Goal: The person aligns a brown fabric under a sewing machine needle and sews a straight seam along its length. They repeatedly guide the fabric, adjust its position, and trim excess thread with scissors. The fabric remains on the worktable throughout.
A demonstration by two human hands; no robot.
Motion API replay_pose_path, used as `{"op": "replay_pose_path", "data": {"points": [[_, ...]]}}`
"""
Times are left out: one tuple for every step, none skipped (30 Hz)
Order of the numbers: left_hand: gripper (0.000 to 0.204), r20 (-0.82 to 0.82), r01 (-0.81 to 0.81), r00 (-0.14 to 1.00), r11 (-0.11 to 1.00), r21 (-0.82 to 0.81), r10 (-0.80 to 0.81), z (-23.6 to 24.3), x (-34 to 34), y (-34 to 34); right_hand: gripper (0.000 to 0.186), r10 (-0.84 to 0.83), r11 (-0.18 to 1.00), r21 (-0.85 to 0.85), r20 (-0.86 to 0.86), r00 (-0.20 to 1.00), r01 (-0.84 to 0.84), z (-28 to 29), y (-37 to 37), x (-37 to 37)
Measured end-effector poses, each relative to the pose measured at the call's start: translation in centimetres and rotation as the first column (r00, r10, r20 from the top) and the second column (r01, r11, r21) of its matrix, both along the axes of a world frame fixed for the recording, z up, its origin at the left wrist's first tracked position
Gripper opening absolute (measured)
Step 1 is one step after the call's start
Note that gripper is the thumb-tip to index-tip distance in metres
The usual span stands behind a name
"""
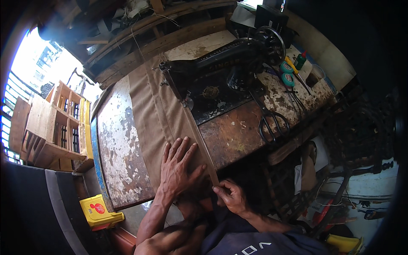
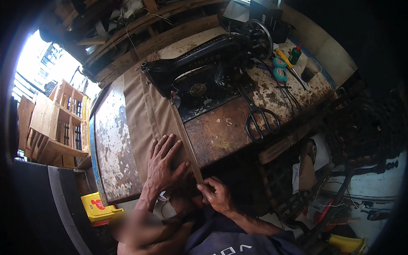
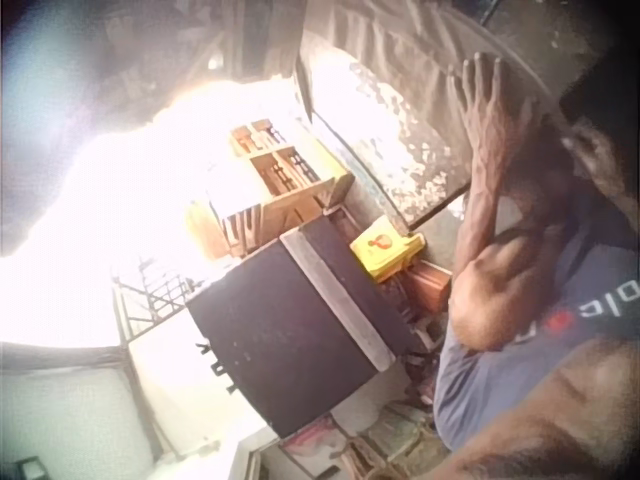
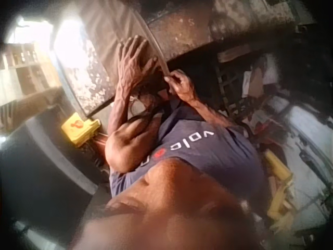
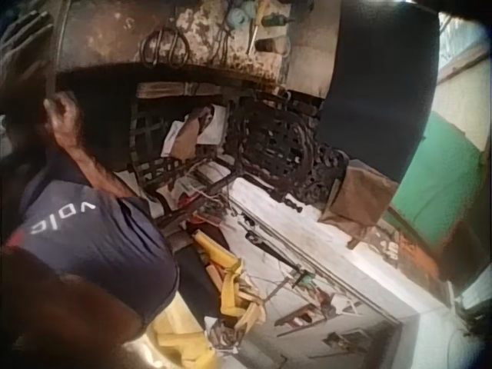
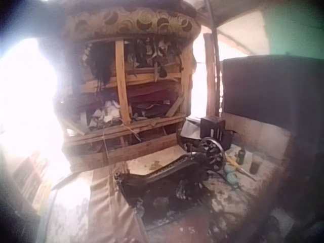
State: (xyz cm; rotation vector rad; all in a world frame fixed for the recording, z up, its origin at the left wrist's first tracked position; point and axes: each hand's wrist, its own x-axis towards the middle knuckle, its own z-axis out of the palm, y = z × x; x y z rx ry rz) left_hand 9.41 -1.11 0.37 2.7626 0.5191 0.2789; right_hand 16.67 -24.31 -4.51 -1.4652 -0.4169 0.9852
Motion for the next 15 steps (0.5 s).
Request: {"op": "replay_pose_path", "data": {"points": [[0.071, -0.002, 0.000, 1.000, 1.000, 0.004, 0.000, 0.1, 0.0, 0.0, 0.022, -0.029, 1.000, 0.016, 0.240, 0.970, 0.026, -1.1, 0.2, 0.2], [0.071, -0.003, 0.000, 1.000, 1.000, 0.007, 0.000, 0.1, 0.1, 0.0, 0.022, -0.067, 0.997, 0.063, 0.456, 0.887, 0.043, -2.1, 0.7, 0.4], [0.071, -0.004, 0.001, 1.000, 1.000, 0.005, -0.001, 0.2, 0.1, 0.0, 0.023, -0.058, 0.998, 0.055, 0.625, 0.778, 0.029, -2.9, 0.9, 0.6], [0.071, -0.005, 0.000, 1.000, 1.000, 0.002, 0.000, 0.2, 0.1, -0.1, 0.022, -0.029, 0.996, 0.083, 0.543, 0.839, -0.020, -3.5, 1.1, 0.6], [0.070, -0.005, -0.006, 1.000, 1.000, -0.001, 0.006, 0.3, 0.1, -0.1, 0.021, 0.055, 0.994, 0.064, 0.427, 0.903, -0.091, -3.9, 1.5, 0.7], [0.070, -0.009, -0.001, 1.000, 1.000, -0.005, 0.001, 0.3, 0.0, -0.1, 0.020, 0.142, 0.985, 0.055, 0.299, 0.943, -0.166, -4.1, 1.8, 0.6], [0.070, -0.011, 0.001, 1.000, 1.000, -0.009, -0.001, 0.3, 0.0, -0.1, 0.020, 0.140, 0.987, 0.035, 0.287, 0.948, -0.157, -3.9, 1.8, 0.6], [0.071, -0.001, 0.004, 1.000, 1.000, -0.005, -0.004, 0.3, 0.0, 0.0, 0.020, 0.136, 0.989, 0.014, 0.277, 0.951, -0.146, -3.5, 1.7, 0.5], [0.070, -0.009, 0.008, 1.000, 1.000, -0.010, -0.008, 0.3, 0.1, 0.0, 0.020, 0.132, 0.991, -0.007, 0.268, 0.954, -0.135, -3.0, 1.4, 0.6], [0.069, -0.007, 0.010, 1.000, 1.000, -0.006, -0.010, 0.2, 0.1, 0.1, 0.020, 0.123, 0.992, -0.016, 0.333, 0.935, -0.125, -2.2, 0.9, 0.7], [0.069, -0.027, 0.000, 1.000, 1.000, -0.010, -0.001, 0.3, 0.1, 0.2, 0.021, 0.115, 0.993, -0.022, 0.396, 0.911, -0.115, -1.2, -0.2, 1.0], [0.068, -0.010, 0.012, 1.000, 1.000, 0.011, -0.012, 0.3, 0.0, 0.3, 0.021, 0.126, 0.992, -0.030, 0.458, 0.880, -0.126, -0.2, -1.2, 1.4], [0.068, -0.014, 0.011, 1.000, 1.000, 0.017, -0.011, 0.3, 0.0, 0.3, 0.020, 0.068, 0.994, 0.046, 0.415, 0.907, -0.096, 0.6, -2.1, 1.8], [0.068, -0.016, 0.013, 1.000, 1.000, 0.019, -0.012, 0.3, 0.0, 0.2, 0.020, 0.052, 0.998, 0.017, 0.422, 0.905, -0.066, 1.1, -2.8, 2.4], [0.067, -0.013, 0.009, 1.000, 1.000, 0.012, -0.008, 0.2, 0.0, 0.2, 0.019, 0.060, 0.998, -0.003, 0.445, 0.894, -0.065, 1.5, -3.2, 2.9]]}}
